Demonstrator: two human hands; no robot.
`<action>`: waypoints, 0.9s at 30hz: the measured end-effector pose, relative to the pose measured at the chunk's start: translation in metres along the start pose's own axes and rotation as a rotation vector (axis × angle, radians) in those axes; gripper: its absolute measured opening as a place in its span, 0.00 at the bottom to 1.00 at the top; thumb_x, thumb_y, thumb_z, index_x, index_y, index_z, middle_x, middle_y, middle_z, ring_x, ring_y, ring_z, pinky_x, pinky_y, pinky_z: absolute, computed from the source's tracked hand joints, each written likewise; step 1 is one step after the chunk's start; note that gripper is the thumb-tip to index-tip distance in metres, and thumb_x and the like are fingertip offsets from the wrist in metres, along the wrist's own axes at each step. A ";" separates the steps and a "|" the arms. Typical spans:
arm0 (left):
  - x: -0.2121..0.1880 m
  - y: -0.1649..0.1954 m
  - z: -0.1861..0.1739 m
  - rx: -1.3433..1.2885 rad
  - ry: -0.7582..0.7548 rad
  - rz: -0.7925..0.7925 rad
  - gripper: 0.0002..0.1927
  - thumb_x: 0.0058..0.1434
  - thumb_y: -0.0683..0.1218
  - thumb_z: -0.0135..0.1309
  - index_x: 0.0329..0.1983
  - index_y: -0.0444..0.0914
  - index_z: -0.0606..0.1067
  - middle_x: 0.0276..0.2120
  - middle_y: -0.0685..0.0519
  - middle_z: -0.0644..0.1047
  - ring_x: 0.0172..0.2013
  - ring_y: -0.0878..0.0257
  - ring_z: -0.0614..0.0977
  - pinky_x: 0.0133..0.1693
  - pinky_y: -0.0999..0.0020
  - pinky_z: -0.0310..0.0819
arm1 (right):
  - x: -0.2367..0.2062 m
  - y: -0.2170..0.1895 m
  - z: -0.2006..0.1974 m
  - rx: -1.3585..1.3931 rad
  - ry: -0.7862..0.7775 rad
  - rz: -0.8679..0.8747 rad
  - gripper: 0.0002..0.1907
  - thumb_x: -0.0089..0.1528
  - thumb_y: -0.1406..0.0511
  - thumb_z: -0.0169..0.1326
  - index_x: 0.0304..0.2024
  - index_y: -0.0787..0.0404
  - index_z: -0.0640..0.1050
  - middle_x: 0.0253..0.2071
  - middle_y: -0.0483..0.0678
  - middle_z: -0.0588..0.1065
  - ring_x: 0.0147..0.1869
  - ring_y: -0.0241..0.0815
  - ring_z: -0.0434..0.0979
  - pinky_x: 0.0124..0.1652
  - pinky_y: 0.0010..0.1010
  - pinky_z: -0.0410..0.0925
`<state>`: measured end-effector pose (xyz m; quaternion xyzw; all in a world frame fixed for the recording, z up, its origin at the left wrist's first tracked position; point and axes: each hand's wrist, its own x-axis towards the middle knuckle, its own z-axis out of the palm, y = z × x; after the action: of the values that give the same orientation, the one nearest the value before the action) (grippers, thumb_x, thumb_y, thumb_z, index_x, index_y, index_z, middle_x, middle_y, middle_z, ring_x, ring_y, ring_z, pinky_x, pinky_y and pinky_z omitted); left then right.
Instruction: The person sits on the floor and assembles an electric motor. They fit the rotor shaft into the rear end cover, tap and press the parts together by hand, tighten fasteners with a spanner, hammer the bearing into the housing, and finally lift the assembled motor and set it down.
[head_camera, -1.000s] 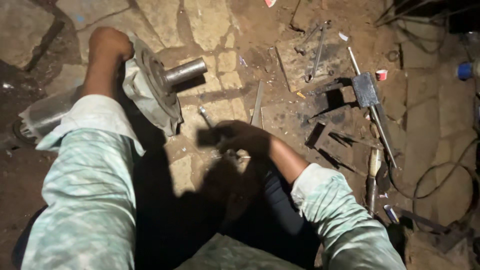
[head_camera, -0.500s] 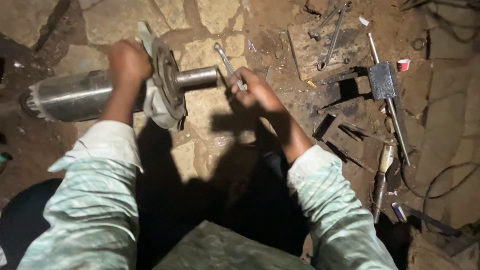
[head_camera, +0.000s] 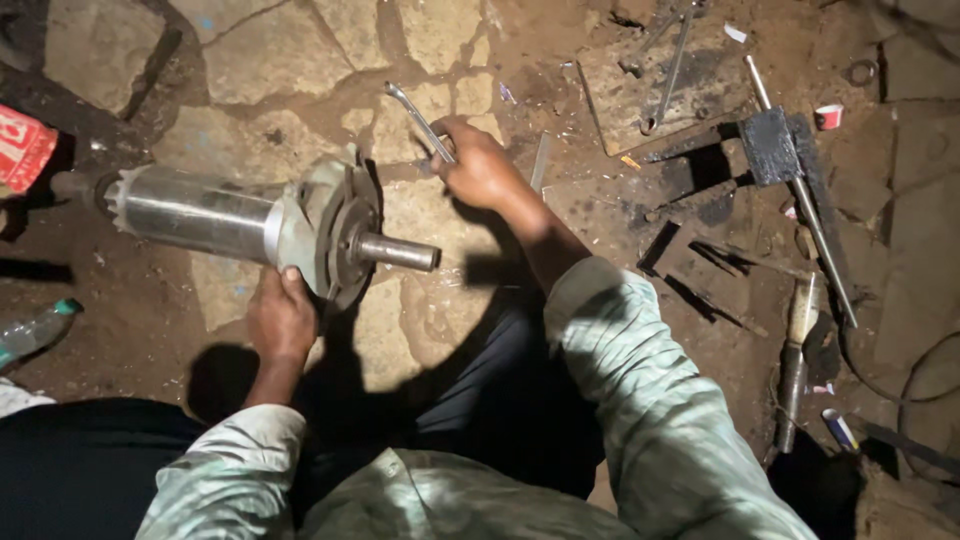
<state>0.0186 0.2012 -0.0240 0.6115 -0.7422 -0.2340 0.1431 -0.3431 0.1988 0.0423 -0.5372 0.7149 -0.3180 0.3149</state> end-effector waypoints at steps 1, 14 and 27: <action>-0.004 -0.004 -0.005 -0.027 -0.003 -0.003 0.16 0.76 0.51 0.45 0.43 0.33 0.72 0.37 0.31 0.78 0.41 0.29 0.77 0.42 0.38 0.68 | 0.004 0.002 0.004 -0.014 -0.001 -0.029 0.23 0.58 0.67 0.62 0.55 0.62 0.74 0.43 0.61 0.79 0.48 0.59 0.80 0.46 0.44 0.71; 0.169 0.117 0.035 0.168 -0.086 -0.157 0.29 0.65 0.62 0.59 0.52 0.33 0.73 0.42 0.35 0.80 0.44 0.36 0.82 0.46 0.44 0.74 | 0.004 0.013 0.011 -0.209 -0.207 0.122 0.18 0.55 0.69 0.55 0.49 0.61 0.73 0.42 0.63 0.79 0.50 0.65 0.79 0.47 0.50 0.70; 0.243 0.142 0.030 0.188 -0.315 -0.172 0.22 0.54 0.54 0.62 0.44 0.34 0.78 0.47 0.33 0.77 0.53 0.37 0.78 0.49 0.50 0.72 | -0.007 0.028 -0.011 0.201 -0.311 0.109 0.22 0.53 0.70 0.56 0.52 0.57 0.78 0.45 0.53 0.79 0.46 0.49 0.81 0.45 0.39 0.75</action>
<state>-0.1675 -0.0106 0.0066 0.6391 -0.7191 -0.2678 -0.0530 -0.3658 0.2133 0.0277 -0.5062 0.6502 -0.2835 0.4905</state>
